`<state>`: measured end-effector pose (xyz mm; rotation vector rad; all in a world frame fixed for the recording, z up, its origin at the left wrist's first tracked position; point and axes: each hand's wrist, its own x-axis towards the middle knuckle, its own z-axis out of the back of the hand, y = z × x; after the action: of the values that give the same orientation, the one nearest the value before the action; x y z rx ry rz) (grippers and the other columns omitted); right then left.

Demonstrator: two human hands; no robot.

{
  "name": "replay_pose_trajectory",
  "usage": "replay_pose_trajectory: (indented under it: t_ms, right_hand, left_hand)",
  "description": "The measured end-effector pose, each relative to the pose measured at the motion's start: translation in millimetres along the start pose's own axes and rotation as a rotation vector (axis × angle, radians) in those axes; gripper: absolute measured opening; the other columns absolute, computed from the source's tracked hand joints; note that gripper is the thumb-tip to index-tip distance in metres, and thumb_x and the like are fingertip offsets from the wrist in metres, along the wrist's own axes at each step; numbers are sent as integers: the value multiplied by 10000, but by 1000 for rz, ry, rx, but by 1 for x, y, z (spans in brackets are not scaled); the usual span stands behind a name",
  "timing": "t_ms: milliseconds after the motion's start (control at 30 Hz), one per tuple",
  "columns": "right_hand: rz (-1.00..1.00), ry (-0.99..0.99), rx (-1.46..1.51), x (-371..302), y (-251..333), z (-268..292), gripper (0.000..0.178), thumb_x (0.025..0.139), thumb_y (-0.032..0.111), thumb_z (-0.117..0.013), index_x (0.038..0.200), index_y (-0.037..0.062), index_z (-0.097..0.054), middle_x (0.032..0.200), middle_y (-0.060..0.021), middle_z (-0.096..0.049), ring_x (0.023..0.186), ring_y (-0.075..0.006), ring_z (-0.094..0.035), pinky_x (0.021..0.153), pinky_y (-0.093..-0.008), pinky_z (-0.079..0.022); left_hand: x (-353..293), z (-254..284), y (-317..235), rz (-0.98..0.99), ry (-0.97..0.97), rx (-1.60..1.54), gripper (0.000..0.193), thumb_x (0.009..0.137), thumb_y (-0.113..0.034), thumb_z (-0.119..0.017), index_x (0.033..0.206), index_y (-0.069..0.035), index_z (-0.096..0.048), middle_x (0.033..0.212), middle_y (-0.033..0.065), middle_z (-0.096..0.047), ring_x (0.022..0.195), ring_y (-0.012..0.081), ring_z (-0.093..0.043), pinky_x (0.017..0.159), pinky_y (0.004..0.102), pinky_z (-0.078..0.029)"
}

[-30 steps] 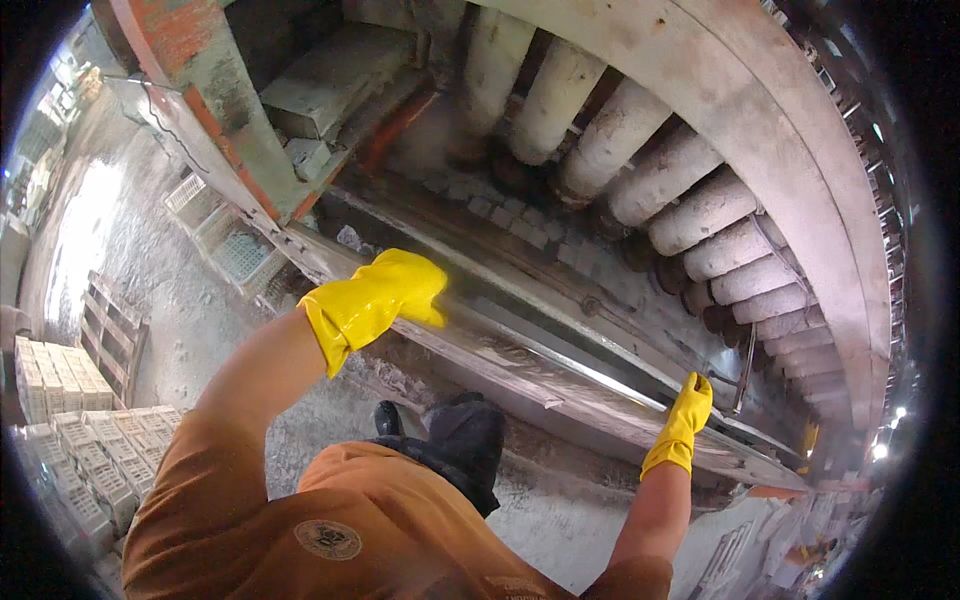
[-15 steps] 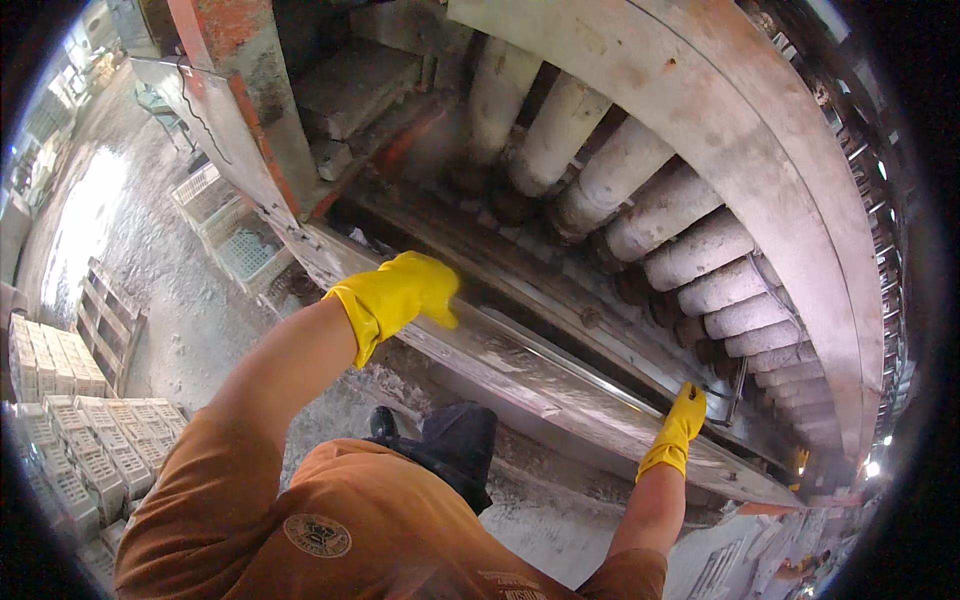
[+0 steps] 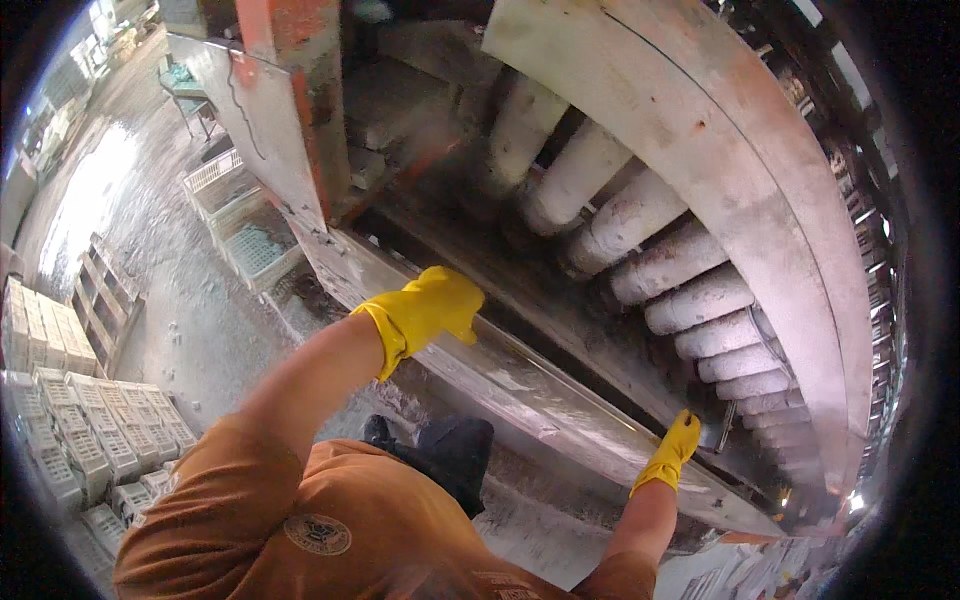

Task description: The person stands at a large industrial machine and repeatedly opens and closes a metal gate to allow small white blocks to fall from a rotating drum onto a conveyor belt. The person then walks to a nearby crate and uses a metal rod to adjust the blocks inside.

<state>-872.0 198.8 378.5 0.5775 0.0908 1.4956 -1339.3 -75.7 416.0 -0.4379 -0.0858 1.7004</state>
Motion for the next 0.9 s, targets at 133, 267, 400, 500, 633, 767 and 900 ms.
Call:
replay_pose_trajectory:
  t_ms: [133, 267, 400, 500, 633, 767, 900]
  right_hand:
    - [80, -104, -179, 17, -40, -17, 394, 947, 354, -549, 1108, 19, -679, 1074, -212, -691, 985, -394, -646, 855, -454, -505]
    - [78, -136, -153, 3, -24, -29, 397, 955, 365, -534, 1085, 26, -694, 1101, -199, -689, 997, -390, -647, 865, -447, -508]
    - [134, -134, -38, -33, 21, -34, 405, 961, 380, -540, 1094, 32, -698, 1121, -183, -688, 996, -375, -654, 836, -432, -524]
    - [180, -84, 106, -74, 71, -36, 369, 957, 348, -561, 1096, 36, -700, 1112, -180, -691, 984, -374, -656, 821, -428, -528]
    - [544, -7, 196, -147, 117, -42, 266, 944, 237, -581, 1090, 50, -702, 1086, -177, -698, 965, -362, -661, 891, -464, -507]
    - [865, -318, 123, -225, 154, -34, 312, 910, 182, -592, 1190, 53, -642, 1162, -171, -670, 1049, -347, -636, 1029, -535, -410]
    - [832, -229, 223, -289, 157, -6, 377, 890, 165, -625, 1245, 40, -597, 1254, -184, -627, 1160, -352, -590, 1057, -495, -403]
  left_hand:
    - [2, 0, 4, -25, -10, -18, 519, 660, -480, -794, 987, -85, -715, 972, 146, -713, 963, 363, -664, 810, 481, -510]
    - [0, 5, 3, -22, -49, -45, 514, 638, -465, -814, 973, -88, -715, 974, 141, -714, 969, 358, -665, 809, 478, -511]
    - [-5, -9, 11, -67, -166, -27, 523, 631, -455, -826, 990, -92, -708, 988, 135, -711, 974, 356, -666, 815, 470, -516]
    - [-7, -12, 12, -133, -269, 29, 542, 626, -453, -828, 1013, -97, -696, 1005, 135, -706, 977, 354, -663, 824, 462, -521]
    - [-13, -36, 13, -173, -416, 111, 538, 629, -470, -813, 1012, -113, -690, 1009, 119, -703, 991, 344, -653, 815, 458, -518]
    - [-42, -47, -4, -112, -450, 110, 462, 673, -464, -779, 981, -128, -701, 994, 100, -705, 971, 330, -650, 790, 462, -501]
    - [-60, -61, -11, -50, -517, 112, 384, 720, -450, -746, 933, -132, -711, 940, 97, -704, 915, 327, -656, 769, 470, -484]
